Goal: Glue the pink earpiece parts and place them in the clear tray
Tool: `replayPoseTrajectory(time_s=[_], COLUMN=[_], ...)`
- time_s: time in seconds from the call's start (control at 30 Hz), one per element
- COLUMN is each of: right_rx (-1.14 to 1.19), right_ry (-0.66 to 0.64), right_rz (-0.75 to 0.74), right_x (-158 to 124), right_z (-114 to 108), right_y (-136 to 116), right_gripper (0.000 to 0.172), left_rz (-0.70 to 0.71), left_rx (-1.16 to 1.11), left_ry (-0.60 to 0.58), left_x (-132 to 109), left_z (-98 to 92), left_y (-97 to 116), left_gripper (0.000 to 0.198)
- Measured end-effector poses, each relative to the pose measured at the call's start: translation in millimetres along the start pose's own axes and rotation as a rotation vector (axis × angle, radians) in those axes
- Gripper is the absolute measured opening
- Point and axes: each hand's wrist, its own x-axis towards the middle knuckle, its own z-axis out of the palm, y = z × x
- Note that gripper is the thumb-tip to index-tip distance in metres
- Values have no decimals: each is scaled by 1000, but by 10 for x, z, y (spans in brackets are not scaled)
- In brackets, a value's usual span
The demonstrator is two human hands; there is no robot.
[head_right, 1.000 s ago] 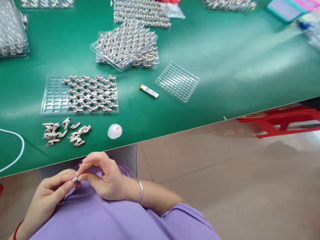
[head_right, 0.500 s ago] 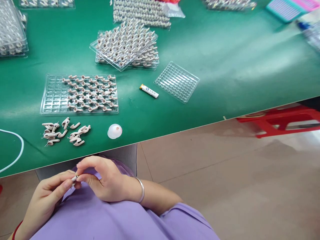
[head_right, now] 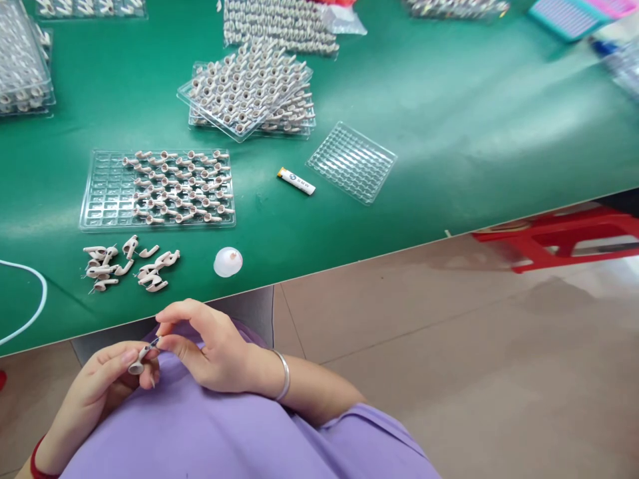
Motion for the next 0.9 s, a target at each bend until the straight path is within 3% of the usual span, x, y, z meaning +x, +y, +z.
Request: replayPoseTrajectory(time_s=[0.2, 0.4, 0.53, 0.63, 0.7, 0.9], right_rx=[11, -20, -45, -2, 58, 152], right_ry=[-20, -73, -101, -93, -82, -61], right_rz=[27, 70, 24, -20, -44, -17], right_x=[45, 85, 88, 75, 59, 15], right_z=[-31, -75, -110, -119, -115, -92], right_y=[-25, -69, -98, -100, -94, -79], right_gripper=[28, 29, 24, 26, 28, 30], left_rz=[-54, -22, 221, 534, 722, 985], left_rx=[-97, 4, 357, 658, 776, 1034], left_ry=[33, -7, 82, 132, 121, 133], left_x=[-6, 3, -42, -78, -92, -110], left_z=[67, 15, -12, -5, -2, 2], left_y=[29, 22, 46, 81, 96, 120], left_gripper=[32, 30, 19, 11, 18, 29])
